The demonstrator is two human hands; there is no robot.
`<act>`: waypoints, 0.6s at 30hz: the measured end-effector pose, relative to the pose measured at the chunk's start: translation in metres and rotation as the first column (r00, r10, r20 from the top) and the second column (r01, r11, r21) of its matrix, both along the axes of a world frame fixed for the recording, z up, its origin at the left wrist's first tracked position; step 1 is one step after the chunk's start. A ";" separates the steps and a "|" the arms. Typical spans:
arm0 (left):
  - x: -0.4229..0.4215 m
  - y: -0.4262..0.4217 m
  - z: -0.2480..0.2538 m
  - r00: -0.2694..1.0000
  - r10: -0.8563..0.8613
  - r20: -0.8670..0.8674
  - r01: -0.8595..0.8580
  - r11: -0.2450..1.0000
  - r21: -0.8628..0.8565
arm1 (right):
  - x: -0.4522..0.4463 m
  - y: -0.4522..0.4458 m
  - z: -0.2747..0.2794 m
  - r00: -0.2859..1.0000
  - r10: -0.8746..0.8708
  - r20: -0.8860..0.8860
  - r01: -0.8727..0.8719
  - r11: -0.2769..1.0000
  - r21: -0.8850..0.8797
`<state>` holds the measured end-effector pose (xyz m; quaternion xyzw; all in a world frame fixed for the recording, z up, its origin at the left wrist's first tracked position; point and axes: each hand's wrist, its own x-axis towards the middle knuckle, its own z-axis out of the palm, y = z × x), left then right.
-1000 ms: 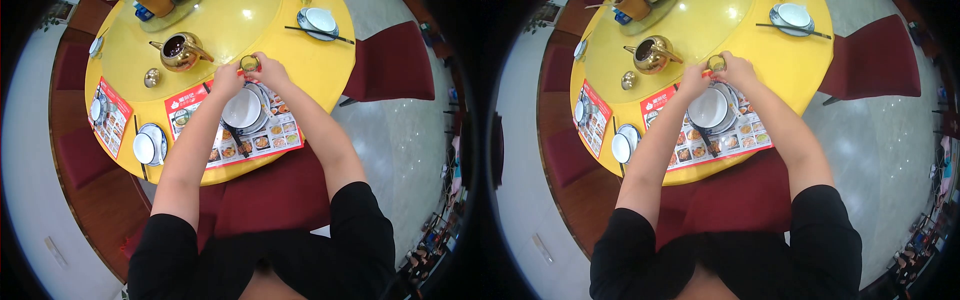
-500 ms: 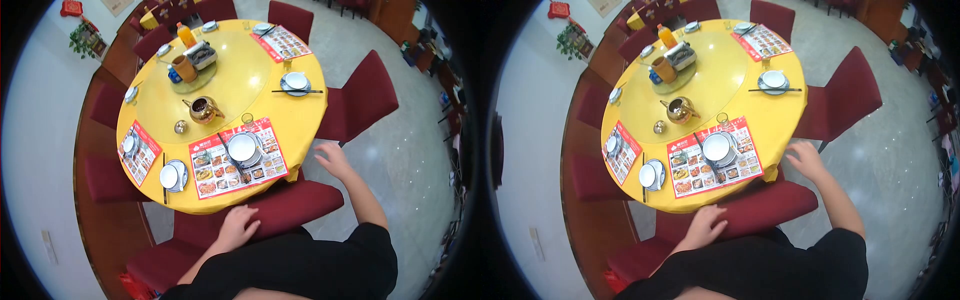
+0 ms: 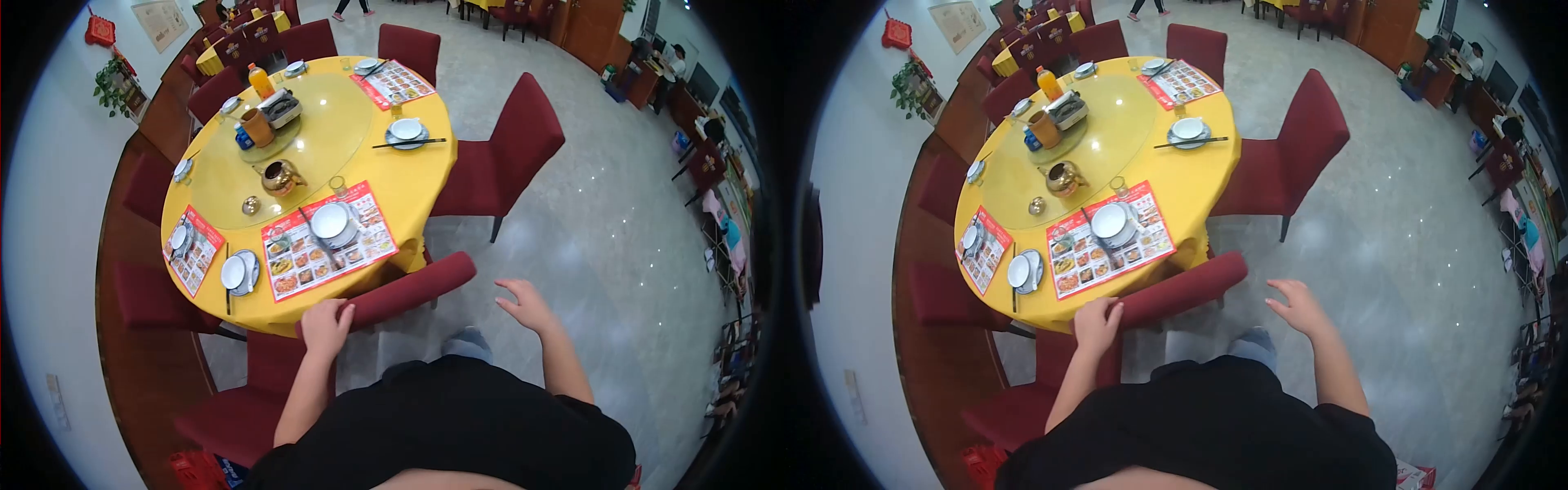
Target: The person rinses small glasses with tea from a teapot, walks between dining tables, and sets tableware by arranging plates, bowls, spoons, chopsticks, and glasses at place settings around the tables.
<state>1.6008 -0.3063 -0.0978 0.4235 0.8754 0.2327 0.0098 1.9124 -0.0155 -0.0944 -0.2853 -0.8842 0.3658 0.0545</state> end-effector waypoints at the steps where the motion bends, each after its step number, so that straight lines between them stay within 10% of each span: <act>1: 0.008 0.005 -0.003 0.998 0.052 -0.028 -0.053 0.998 -0.027 | 0.015 0.014 0.001 0.998 0.005 0.057 -0.003 1.000 -0.027; 12: 0.136 0.229 -0.022 0.993 0.098 0.064 -0.098 0.995 0.001 | 0.261 0.217 -0.075 0.960 -0.232 0.156 0.250 0.963 -0.105; 18: 0.140 0.253 -0.040 0.916 0.253 -0.310 -0.284 0.957 -0.060 | 0.251 0.295 -0.076 0.964 -0.147 0.222 0.192 0.962 -0.194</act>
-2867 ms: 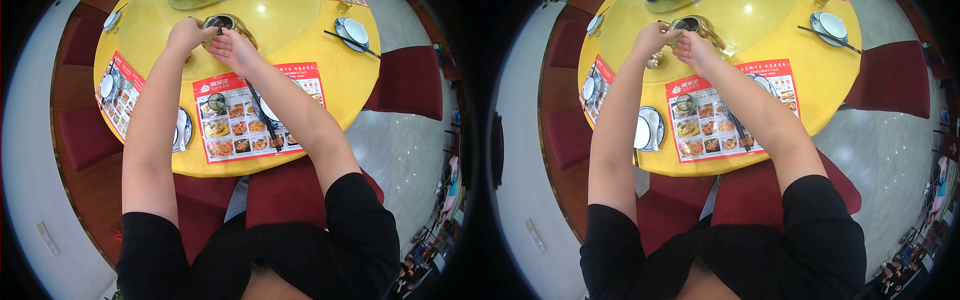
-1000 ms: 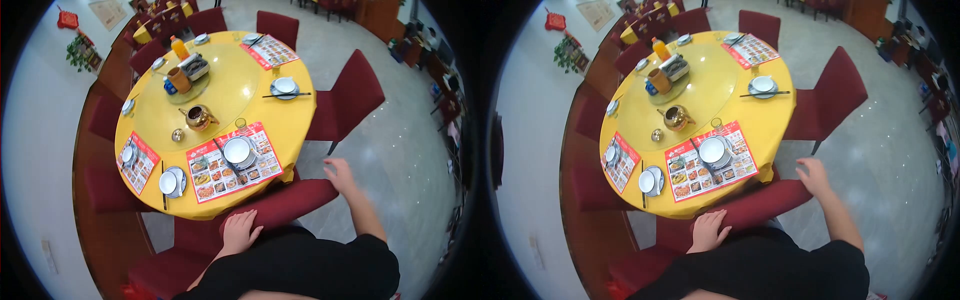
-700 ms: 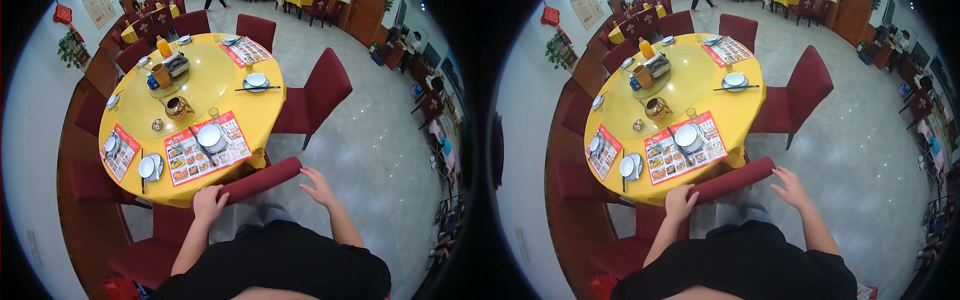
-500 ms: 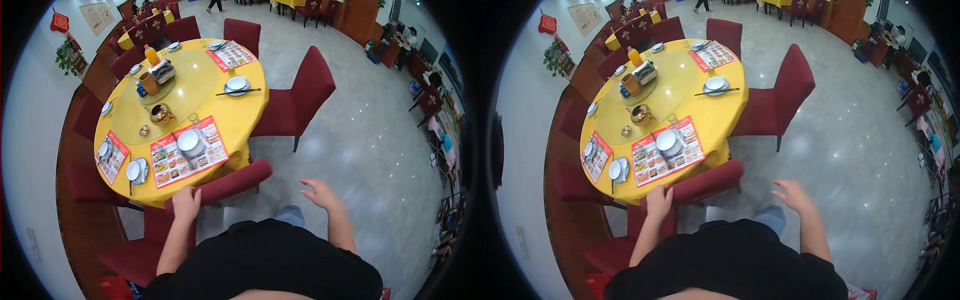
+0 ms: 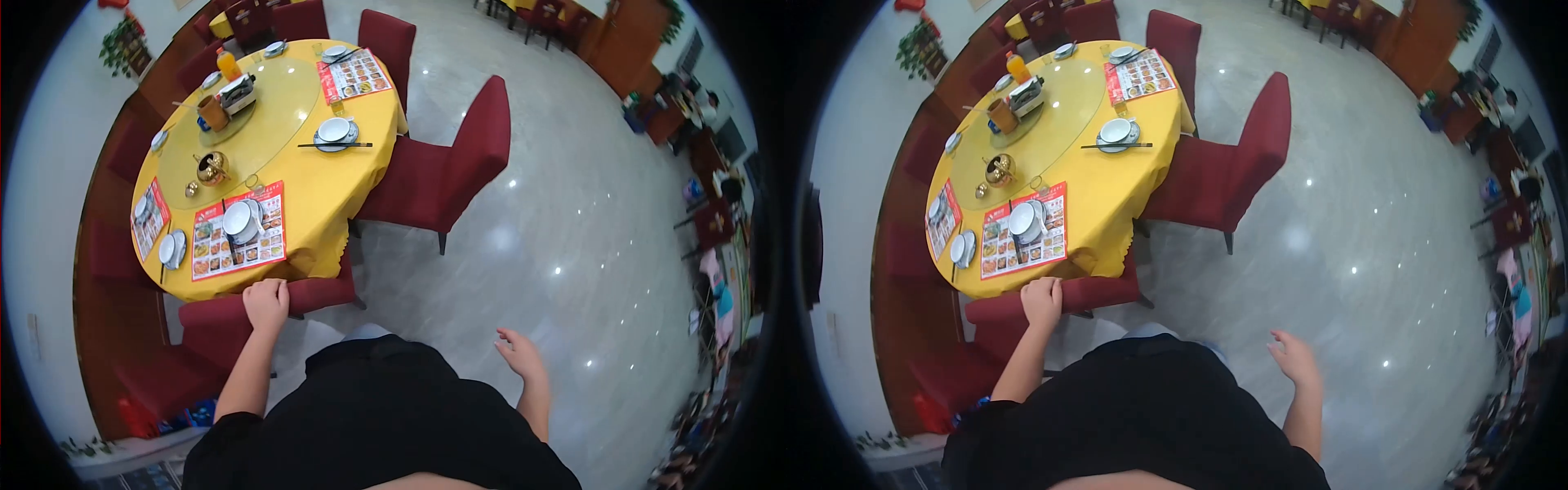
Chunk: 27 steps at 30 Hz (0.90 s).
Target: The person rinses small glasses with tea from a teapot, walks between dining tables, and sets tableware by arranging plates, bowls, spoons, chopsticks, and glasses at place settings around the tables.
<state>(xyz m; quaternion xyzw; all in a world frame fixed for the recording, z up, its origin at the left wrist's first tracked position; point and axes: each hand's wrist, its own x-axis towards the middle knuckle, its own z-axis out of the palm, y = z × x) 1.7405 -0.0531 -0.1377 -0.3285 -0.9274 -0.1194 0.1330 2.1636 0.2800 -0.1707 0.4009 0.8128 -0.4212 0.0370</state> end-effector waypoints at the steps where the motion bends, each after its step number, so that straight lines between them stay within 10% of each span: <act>1: 0.000 0.000 -0.004 1.000 -0.009 -0.026 0.010 0.999 0.041 | -0.012 0.015 -0.002 0.996 0.077 0.035 -0.078 0.996 0.031; 9: 0.001 0.014 0.011 1.000 0.026 -0.007 -0.025 0.991 0.128 | -0.229 0.078 0.034 0.805 0.516 -0.294 -0.538 0.843 0.007; 16: -0.010 0.015 0.018 0.999 0.023 0.040 -0.027 0.994 0.108 | -0.342 0.136 0.032 0.638 0.765 -0.087 -0.765 0.615 -0.192; 19: -0.018 0.020 0.026 0.995 0.033 0.094 -0.043 0.994 0.102 | -0.387 0.168 0.025 0.631 0.775 0.046 -0.776 0.628 0.060; 25: -0.031 0.022 0.023 0.976 0.158 0.150 -0.167 0.985 0.047 | -0.520 0.198 0.047 0.663 0.736 -0.136 -0.746 0.665 -0.033; 27: -0.033 0.030 0.028 0.965 0.207 0.158 -0.216 0.976 0.038 | -0.581 0.216 0.039 0.539 0.832 -0.129 -0.782 0.552 0.290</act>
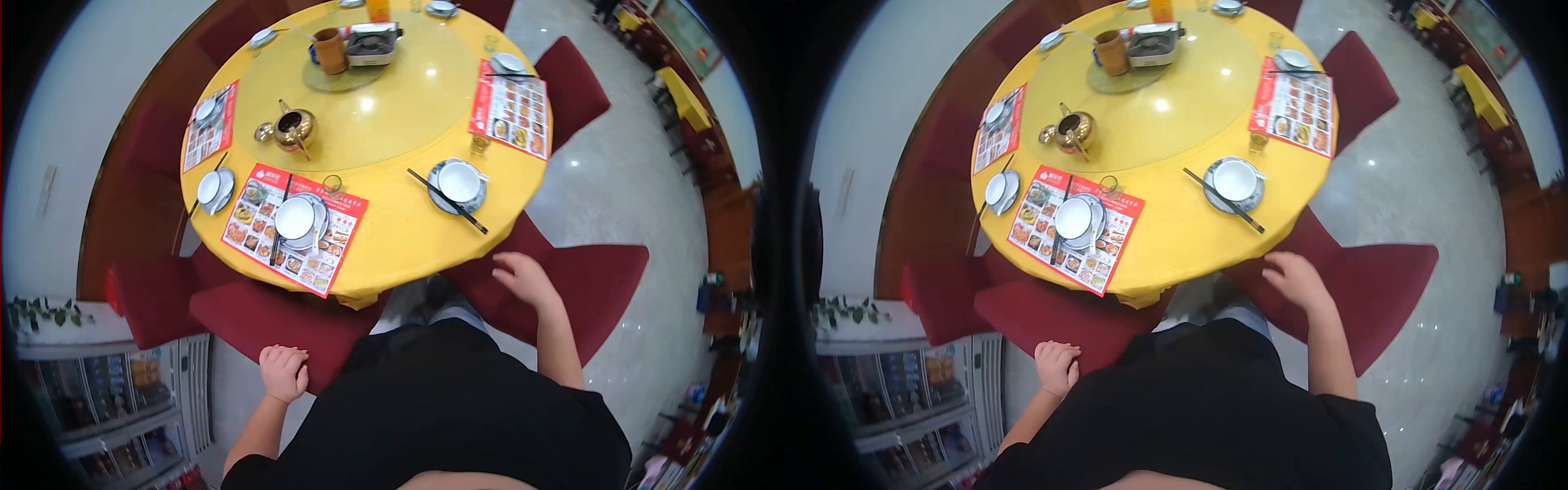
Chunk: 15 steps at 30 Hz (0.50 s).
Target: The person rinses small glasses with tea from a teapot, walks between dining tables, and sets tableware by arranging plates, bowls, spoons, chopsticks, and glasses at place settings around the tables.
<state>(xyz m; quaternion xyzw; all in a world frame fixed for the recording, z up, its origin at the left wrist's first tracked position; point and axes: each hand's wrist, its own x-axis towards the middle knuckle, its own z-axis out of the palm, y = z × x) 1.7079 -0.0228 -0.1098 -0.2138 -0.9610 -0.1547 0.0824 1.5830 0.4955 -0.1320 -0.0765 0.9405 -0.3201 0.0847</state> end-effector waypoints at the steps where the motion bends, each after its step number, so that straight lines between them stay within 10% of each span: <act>1: -0.002 0.004 -0.001 0.999 0.029 0.015 -0.029 1.000 -0.003 | -0.037 0.005 0.008 0.998 -0.006 0.067 0.007 1.000 -0.019; 7: -0.014 0.024 0.011 0.979 0.183 0.090 -0.174 0.980 -0.101 | -0.233 -0.007 0.003 0.978 0.019 -0.209 -0.028 0.999 -0.040; 15: -0.045 0.033 0.028 0.948 0.239 0.212 -0.194 0.958 -0.210 | -0.395 -0.068 -0.078 0.966 0.182 -0.184 -0.098 0.915 0.392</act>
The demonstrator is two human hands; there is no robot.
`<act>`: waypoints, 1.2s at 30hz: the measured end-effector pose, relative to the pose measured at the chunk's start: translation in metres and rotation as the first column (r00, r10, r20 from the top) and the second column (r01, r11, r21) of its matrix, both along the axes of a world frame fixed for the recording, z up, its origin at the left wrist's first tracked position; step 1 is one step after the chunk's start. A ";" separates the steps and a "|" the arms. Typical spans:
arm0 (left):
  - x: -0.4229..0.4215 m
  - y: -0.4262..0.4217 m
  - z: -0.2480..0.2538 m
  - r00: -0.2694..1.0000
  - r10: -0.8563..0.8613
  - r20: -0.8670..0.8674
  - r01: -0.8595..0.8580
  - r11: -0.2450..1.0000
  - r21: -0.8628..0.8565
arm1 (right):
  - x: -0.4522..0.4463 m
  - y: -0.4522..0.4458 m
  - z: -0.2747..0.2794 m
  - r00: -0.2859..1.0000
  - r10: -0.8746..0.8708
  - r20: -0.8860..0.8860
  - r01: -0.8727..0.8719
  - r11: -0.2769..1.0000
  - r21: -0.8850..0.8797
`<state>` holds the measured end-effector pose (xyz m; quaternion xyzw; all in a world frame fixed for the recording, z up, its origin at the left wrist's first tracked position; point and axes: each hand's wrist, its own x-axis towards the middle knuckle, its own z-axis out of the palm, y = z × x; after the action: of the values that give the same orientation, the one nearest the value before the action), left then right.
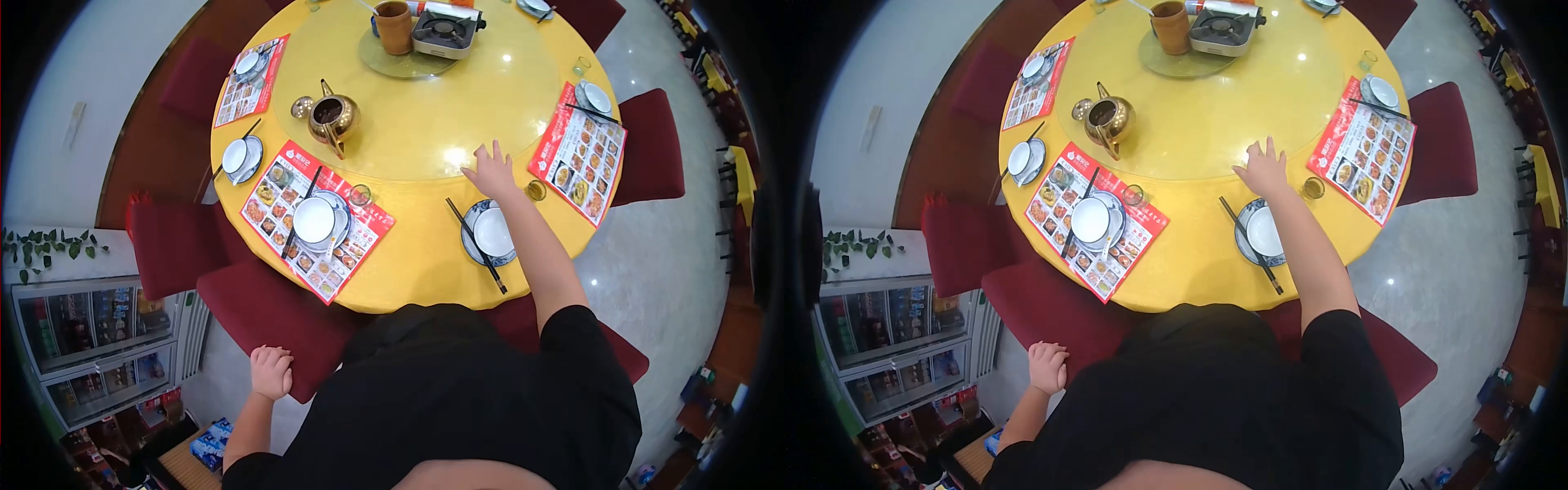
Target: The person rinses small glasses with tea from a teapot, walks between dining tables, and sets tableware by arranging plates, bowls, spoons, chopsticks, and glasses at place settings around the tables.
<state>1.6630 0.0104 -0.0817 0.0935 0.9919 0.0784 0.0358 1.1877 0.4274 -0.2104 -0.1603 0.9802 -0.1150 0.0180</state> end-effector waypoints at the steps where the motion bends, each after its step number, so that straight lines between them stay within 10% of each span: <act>1: -0.002 -0.001 0.001 1.000 0.000 0.006 0.000 1.000 -0.006 | -0.006 -0.005 -0.001 0.999 -0.006 0.033 0.004 0.999 0.040; 21: -0.116 0.069 -0.064 0.988 0.152 0.020 -0.144 0.871 0.469 | -0.053 0.007 -0.012 0.973 -0.231 0.026 0.214 0.935 0.283; 36: -0.093 0.072 -0.073 0.956 0.262 0.133 -0.294 0.833 0.469 | -0.027 0.000 -0.022 0.991 -0.027 -0.128 0.026 1.000 -0.011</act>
<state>1.5702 0.0823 -0.1551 -0.0483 0.9419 0.3310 0.0310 1.1609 0.4272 -0.2319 -0.1543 0.9808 -0.1094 -0.0473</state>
